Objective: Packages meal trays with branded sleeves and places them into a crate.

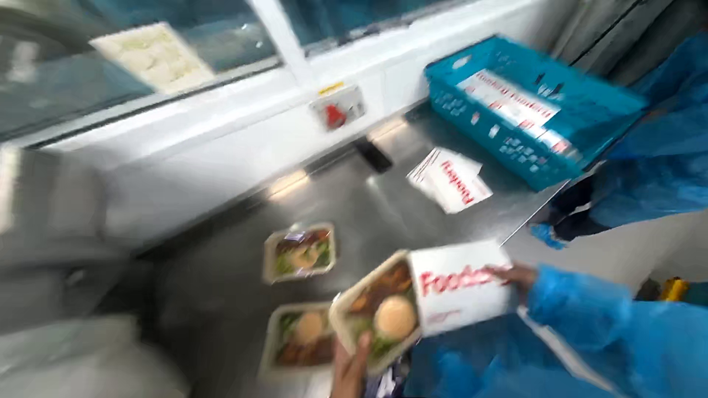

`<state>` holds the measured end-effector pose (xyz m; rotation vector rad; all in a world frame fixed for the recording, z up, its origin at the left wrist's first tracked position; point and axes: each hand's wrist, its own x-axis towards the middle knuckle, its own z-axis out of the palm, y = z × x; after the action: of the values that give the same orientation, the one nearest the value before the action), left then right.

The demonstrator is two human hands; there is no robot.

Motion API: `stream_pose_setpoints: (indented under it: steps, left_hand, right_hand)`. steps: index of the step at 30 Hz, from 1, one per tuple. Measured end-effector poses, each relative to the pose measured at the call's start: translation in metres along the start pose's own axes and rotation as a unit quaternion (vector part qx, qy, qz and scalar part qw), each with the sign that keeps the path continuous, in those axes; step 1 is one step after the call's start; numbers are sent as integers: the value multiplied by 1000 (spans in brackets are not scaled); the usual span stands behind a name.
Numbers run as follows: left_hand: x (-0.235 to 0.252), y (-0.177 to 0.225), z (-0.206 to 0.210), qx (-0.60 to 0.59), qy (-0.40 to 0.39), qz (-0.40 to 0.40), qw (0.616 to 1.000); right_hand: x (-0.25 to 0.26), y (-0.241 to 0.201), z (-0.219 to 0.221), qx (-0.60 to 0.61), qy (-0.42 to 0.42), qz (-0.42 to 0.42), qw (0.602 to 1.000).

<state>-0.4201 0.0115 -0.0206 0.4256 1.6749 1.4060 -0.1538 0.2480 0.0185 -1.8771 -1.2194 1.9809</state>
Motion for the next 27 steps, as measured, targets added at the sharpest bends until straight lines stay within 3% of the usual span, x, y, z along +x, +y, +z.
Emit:
stream_pose_setpoints:
  steps: [2,4,8,12,14,16,18,19,21,24,27]
  left_hand:
    - [11,15,7,9,-34,11,999]
    - [22,26,10,-16,-82,26,996]
    - [33,40,21,-137,-186,53,971]
    - [23,63,29,-63,-256,42,964]
    - [24,70,39,-48,-302,55,951]
    - [45,67,49,-51,-394,104,912]
    - [71,78,82,-30,-471,206,857]
    - [76,98,110,-11,-493,228,839]
    - [88,127,164,-2,-531,243,812]
    - [116,134,235,-10,-582,253,773]
    - [138,135,305,-21,-593,252,764]
  right_hand:
    - [-17,1,-17,77,20,-13,997]
    - [-27,7,-38,140,-18,-80,987]
    - [-39,11,-60,212,-31,-144,966]
    - [-37,22,-87,253,-42,-148,955]
    - [-47,25,-111,250,-74,-161,952]
    - [-60,26,-147,251,-181,-224,924]
    - [-65,28,-185,230,-290,-327,869]
    - [-65,29,-202,224,-306,-361,852]
    - [-65,30,-234,226,-312,-393,835]
    - [-49,33,-285,259,-286,-426,818]
    - [-22,17,-339,287,-245,-471,798]
